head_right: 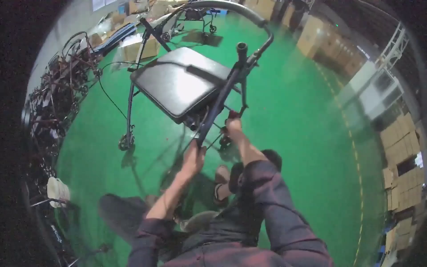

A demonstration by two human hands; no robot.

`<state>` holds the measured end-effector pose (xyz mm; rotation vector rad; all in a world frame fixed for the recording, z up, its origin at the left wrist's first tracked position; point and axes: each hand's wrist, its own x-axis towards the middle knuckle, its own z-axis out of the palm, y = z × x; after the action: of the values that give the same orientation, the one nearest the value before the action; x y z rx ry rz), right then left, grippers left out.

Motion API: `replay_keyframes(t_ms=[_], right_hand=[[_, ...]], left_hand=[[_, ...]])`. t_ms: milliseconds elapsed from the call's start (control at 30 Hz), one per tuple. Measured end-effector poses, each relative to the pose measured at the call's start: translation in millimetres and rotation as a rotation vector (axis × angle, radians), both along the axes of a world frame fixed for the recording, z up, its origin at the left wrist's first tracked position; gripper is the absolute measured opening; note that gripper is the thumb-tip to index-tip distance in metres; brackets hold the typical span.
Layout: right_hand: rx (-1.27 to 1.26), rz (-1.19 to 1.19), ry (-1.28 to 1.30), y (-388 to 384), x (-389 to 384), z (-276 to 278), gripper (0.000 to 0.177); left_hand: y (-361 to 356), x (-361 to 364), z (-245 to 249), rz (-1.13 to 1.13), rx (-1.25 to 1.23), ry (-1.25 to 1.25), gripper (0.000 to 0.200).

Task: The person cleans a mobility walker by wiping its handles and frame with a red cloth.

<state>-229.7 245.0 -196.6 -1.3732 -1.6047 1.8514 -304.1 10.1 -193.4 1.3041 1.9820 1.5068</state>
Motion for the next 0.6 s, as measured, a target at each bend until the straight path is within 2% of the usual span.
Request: replay_keyframes(t_ms=[33, 233, 367, 500, 600], right_hand=[[0.002, -0.006, 0.047, 0, -24, -26, 0.013], [-0.020, -0.004, 0.218, 19, -31, -24, 0.014], [-0.048, 0.103, 0.207, -15, -22, -35, 0.014], [-0.054, 0.136, 0.204, -26, -15, -39, 0.015], [-0.094, 0.154, 0.313, -33, -8, -40, 0.016]], left_hand=[[-4, -20, -35, 0.015, 0.024, 0.031, 0.024], [13, -11, -42, 0.103, 0.162, 0.031, 0.016], [0, -14, -28, 0.031, -0.041, -0.035, 0.029], [-4, -5, -48, 0.094, 0.026, 0.100, 0.036], [-14, 15, -42, 0.243, 0.103, 0.313, 0.054]])
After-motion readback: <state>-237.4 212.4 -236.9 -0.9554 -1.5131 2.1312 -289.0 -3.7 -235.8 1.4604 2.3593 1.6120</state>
